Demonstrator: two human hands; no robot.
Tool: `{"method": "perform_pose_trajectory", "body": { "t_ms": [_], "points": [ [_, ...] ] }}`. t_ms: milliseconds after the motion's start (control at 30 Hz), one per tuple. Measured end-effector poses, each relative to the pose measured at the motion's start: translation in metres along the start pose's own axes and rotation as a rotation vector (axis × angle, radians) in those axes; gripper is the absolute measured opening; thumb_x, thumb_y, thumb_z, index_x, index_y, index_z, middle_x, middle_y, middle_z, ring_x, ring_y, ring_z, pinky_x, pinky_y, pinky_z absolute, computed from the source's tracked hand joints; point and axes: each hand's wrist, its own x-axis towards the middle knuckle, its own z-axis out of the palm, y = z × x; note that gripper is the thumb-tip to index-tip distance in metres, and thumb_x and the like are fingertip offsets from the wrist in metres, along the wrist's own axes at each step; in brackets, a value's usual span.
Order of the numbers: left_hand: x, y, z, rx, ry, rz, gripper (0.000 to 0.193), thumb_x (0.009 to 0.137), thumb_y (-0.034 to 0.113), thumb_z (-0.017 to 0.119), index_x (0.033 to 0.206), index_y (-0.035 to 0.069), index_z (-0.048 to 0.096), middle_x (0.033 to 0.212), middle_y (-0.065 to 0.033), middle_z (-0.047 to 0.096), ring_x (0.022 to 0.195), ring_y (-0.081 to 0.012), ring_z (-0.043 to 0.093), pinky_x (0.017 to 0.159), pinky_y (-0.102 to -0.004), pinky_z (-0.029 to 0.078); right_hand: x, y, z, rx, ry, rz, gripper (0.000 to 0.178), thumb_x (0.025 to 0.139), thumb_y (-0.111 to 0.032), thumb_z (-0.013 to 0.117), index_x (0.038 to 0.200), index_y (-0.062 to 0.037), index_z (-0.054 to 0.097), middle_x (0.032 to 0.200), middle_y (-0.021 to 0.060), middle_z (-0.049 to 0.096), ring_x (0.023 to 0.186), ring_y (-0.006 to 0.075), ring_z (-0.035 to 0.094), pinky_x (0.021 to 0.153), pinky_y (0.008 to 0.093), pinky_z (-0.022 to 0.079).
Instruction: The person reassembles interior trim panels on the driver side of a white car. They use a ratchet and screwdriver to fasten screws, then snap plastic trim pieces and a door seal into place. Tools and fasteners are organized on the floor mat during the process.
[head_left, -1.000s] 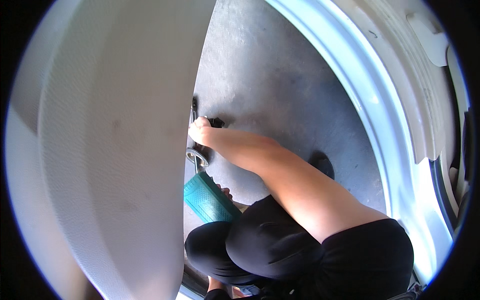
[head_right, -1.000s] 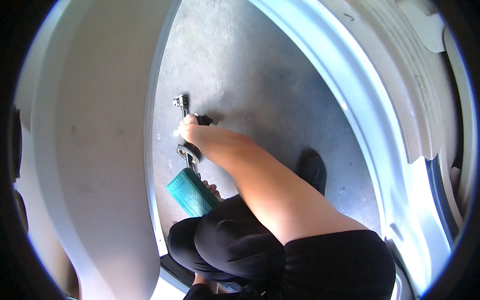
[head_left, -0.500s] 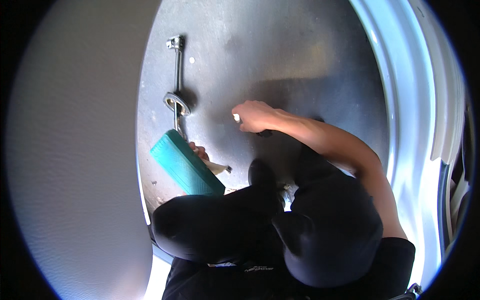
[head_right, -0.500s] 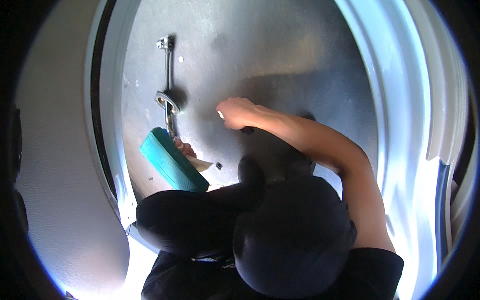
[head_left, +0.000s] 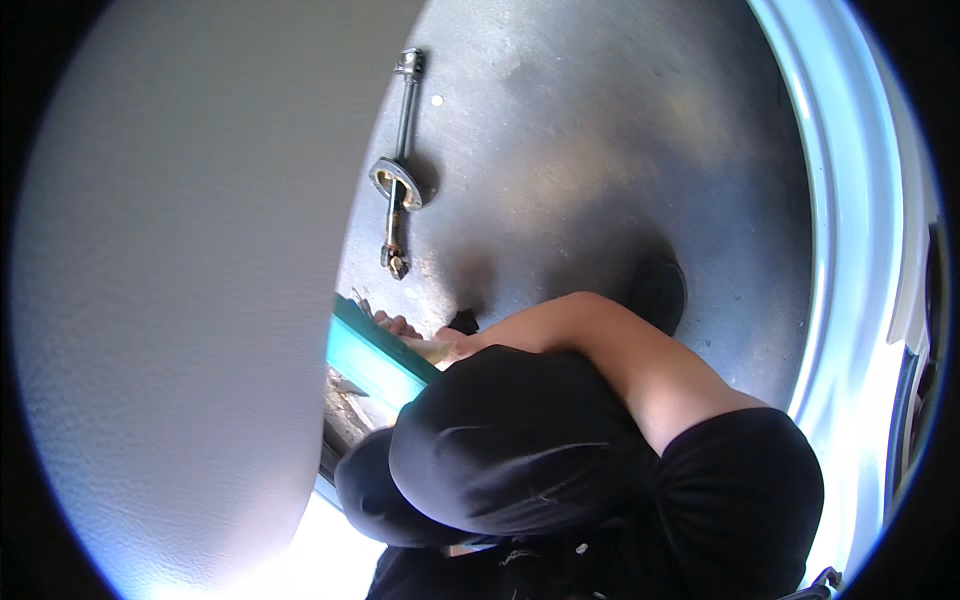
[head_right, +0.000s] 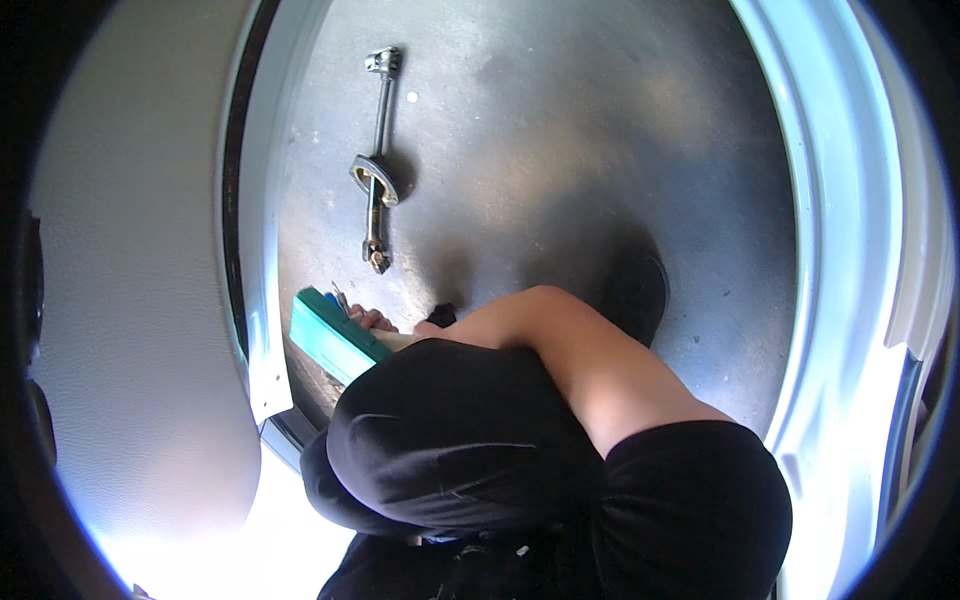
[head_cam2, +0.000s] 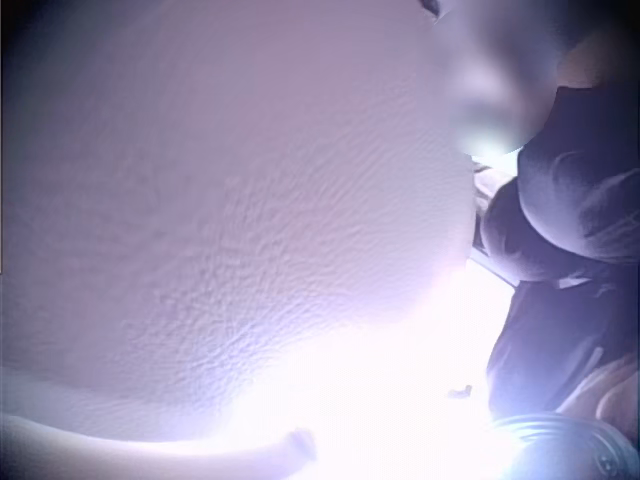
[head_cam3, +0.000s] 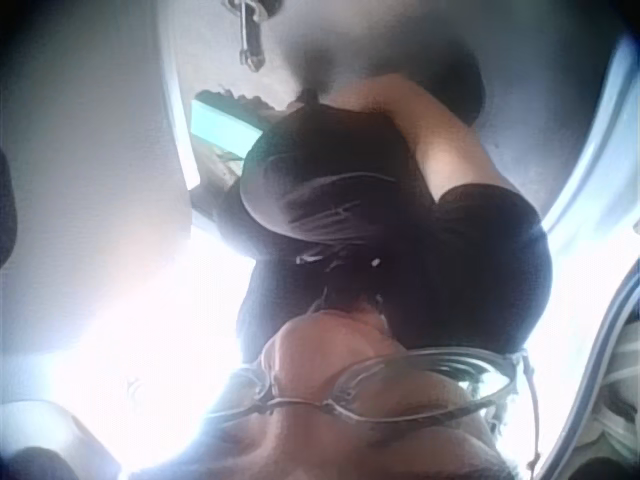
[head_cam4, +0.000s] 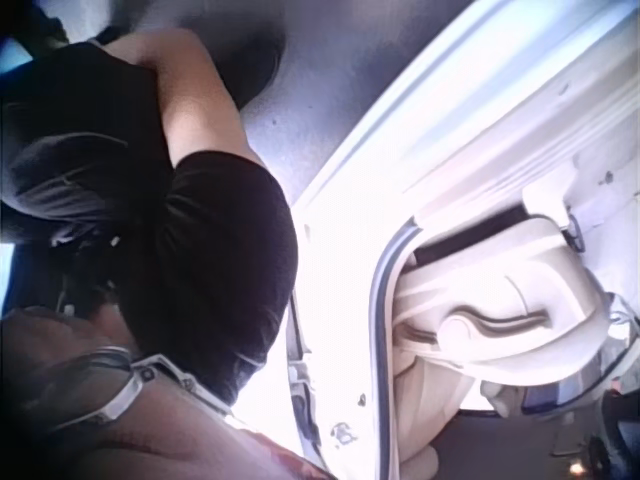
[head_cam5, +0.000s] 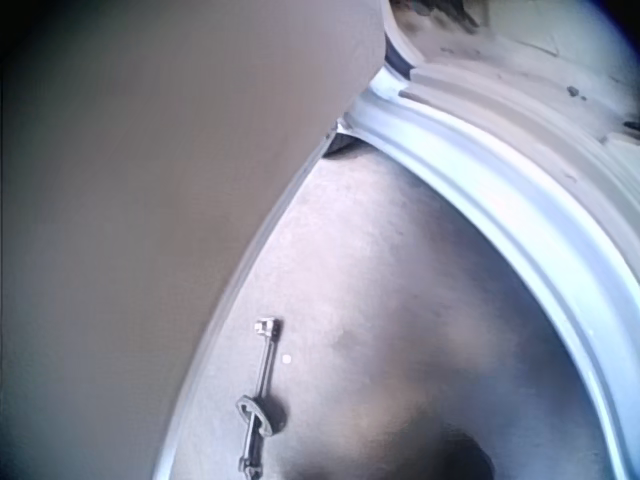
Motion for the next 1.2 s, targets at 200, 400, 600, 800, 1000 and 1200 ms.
{"method": "perform_pose_trajectory", "body": {
  "t_ms": [200,400,600,800,1000,1200],
  "points": [
    [-0.013,-0.010,-0.004,-0.012,0.082,-0.015,0.017,0.106,0.031,0.066,0.105,0.014,0.068,0.094,-0.0009,0.065,0.085,-0.0168,0.062,0.087,-0.0322,0.054,0.023,0.008,0.001,-0.226,-0.188,-0.018,0.029,0.103,-0.028,0.059,0.103,-0.0049,0.076,0.096,0.0221,0.076,0.089,0.0409,0.074,0.081,0.0519,0.059],
    [-0.011,-0.014,-0.009,-0.012,0.057,-0.017,0.019,0.106,0.032,0.066,0.104,0.014,0.067,0.093,-0.0006,0.064,0.085,-0.0165,0.061,0.087,-0.0321,0.054,0.020,0.006,-0.012,-0.400,-0.230,-0.040,0.026,0.099,-0.025,0.062,0.100,-0.0020,0.074,0.095,0.0233,0.075,0.088,0.0406,0.074,0.082,0.0514,0.058],
    [-0.004,-0.019,-0.011,-0.020,-0.001,-0.027,0.020,0.106,0.033,0.065,0.102,0.014,0.066,0.091,-0.0002,0.063,0.085,-0.0162,0.061,0.087,-0.0320,0.054,-0.042,-0.004,-0.085,-0.213,0.248,0.142,0.019,0.094,-0.018,0.067,0.099,0.0001,0.071,0.093,0.0229,0.075,0.086,0.0389,0.074,0.080,0.0492,0.059],
    [0.023,-0.048,0.007,-0.076,-0.102,-0.028,0.022,0.107,0.035,0.065,0.101,0.014,0.064,0.090,0.0001,0.062,0.086,-0.0159,0.060,0.087,-0.0320,0.054,-0.130,-0.053,-0.153,0.159,0.860,-0.218,0.012,0.084,-0.002,0.071,0.094,0.0014,0.067,0.082,0.0208,0.072,0.080,0.0396,0.073,0.072,0.0509,0.054],
    [0.039,-0.066,0.020,-0.092,-0.212,-0.044,0.023,0.107,0.036,0.065,0.099,0.014,0.063,0.088,0.0004,0.061,0.086,-0.0157,0.060,0.086,-0.0319,0.054,-0.173,-0.074,-0.176,0.005,0.728,-0.027,0.012,0.082,-0.006,0.072,0.093,-0.0018,0.075,0.082,0.0243,0.073,0.079,0.0448,0.072,0.071,0.0529,0.054],
    [0.057,-0.084,0.012,-0.104,-0.371,-0.008,0.025,0.107,0.037,0.065,0.097,0.014,0.062,0.087,0.0007,0.059,0.086,-0.0154,0.060,0.086,-0.0318,0.053,-0.164,-0.046,-0.224,0.084,0.491,-0.130,0.021,0.076,-0.011,0.084,0.095,-0.0033,0.080,0.084,0.0187,0.078,0.076,0.0280,0.076,0.073,0.0450,0.058]
  ]
}}
